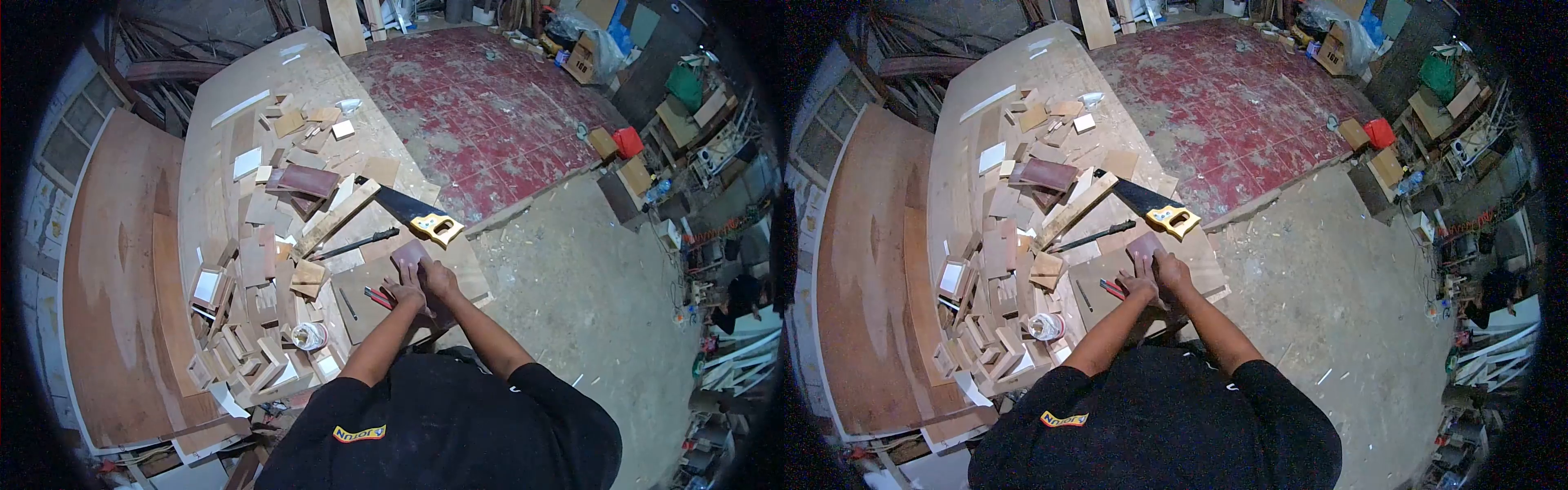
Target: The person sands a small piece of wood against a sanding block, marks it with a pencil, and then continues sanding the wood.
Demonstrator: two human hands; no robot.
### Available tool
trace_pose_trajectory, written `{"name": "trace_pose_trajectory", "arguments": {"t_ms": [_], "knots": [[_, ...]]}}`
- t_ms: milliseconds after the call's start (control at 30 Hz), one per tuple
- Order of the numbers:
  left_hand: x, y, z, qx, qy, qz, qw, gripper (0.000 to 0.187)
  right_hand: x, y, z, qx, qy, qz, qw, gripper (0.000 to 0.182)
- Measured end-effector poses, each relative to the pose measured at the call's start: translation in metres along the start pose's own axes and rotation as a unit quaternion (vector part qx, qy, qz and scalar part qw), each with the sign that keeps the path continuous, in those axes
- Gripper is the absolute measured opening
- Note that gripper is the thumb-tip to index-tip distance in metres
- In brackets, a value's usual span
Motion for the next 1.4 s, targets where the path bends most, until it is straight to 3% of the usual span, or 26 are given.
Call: {"name": "trace_pose_trajectory", "arguments": {"t_ms": [200,333,400,533,600,700,800,900,1000,1067,1100,1200,1233,1267,1300,1400], "knots": [[-0.017,0.015,-0.035,-0.041,0.017,-0.014,0.999,0.133,-0.006,0.009,0.001,0.080,0.020,0.023,0.996,0.035],[-0.015,0.020,-0.052,-0.094,-0.028,0.017,0.995,0.121,0.003,-0.009,0.008,0.124,0.021,0.071,0.989,0.031],[-0.015,0.020,-0.055,-0.125,-0.043,0.023,0.991,0.117,0.000,0.006,0.012,0.240,0.015,0.148,0.959,0.028],[-0.009,-0.006,-0.008,-0.049,0.012,0.005,0.999,0.108,0.008,0.007,0.000,0.235,-0.009,0.153,0.960,0.028],[-0.016,-0.002,-0.002,-0.024,0.045,-0.007,0.999,0.105,0.016,-0.012,-0.013,0.079,-0.016,0.072,0.994,0.029],[-0.005,-0.003,-0.009,-0.057,-0.005,0.026,0.998,0.101,0.018,-0.018,-0.002,0.036,-0.009,0.052,0.998,0.028],[-0.008,-0.002,-0.007,-0.040,0.015,0.037,0.998,0.100,0.007,-0.010,0.002,0.046,0.013,0.038,0.998,0.026],[-0.006,0.012,-0.031,-0.089,-0.015,0.060,0.994,0.099,0.016,-0.013,0.015,0.102,-0.010,0.082,0.991,0.026],[-0.007,0.013,-0.035,-0.115,-0.020,0.063,0.991,0.099,0.005,0.004,0.010,0.154,-0.028,0.145,0.977,0.032],[-0.007,0.015,-0.034,-0.083,-0.023,0.030,0.996,0.141,0.007,0.006,0.008,0.205,-0.025,0.180,0.962,0.030],[-0.006,0.014,-0.032,-0.086,-0.022,0.030,0.996,0.141,0.005,0.012,0.010,0.259,-0.021,0.213,0.942,0.029],[-0.004,0.002,-0.013,-0.064,-0.006,0.021,0.998,0.140,0.030,-0.007,-0.004,0.166,-0.061,0.169,0.970,0.026],[-0.006,0.000,-0.006,-0.054,0.012,0.027,0.998,0.125,0.033,-0.003,-0.005,0.167,-0.062,0.170,0.969,0.026],[-0.008,0.000,-0.002,-0.045,0.030,0.032,0.998,0.111,0.038,-0.011,-0.008,0.103,-0.057,0.140,0.983,0.025],[-0.009,0.002,-0.001,-0.043,0.029,0.031,0.998,0.111,0.041,-0.020,-0.008,0.040,-0.052,0.107,0.992,0.023],[-0.008,0.007,-0.015,-0.042,0.009,0.031,0.999,0.108,0.032,-0.010,-0.003,0.011,-0.043,0.068,0.997,0.023]]}}
Point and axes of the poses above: each hand's wrist, its own z-axis away from the middle knuckle, its own y-axis out of the palm, x = y × z, the point moved 10 cm from there along -z, towards the middle knuckle, and after that the axes turned 5 degrees about -z, right-handed, at the moved point
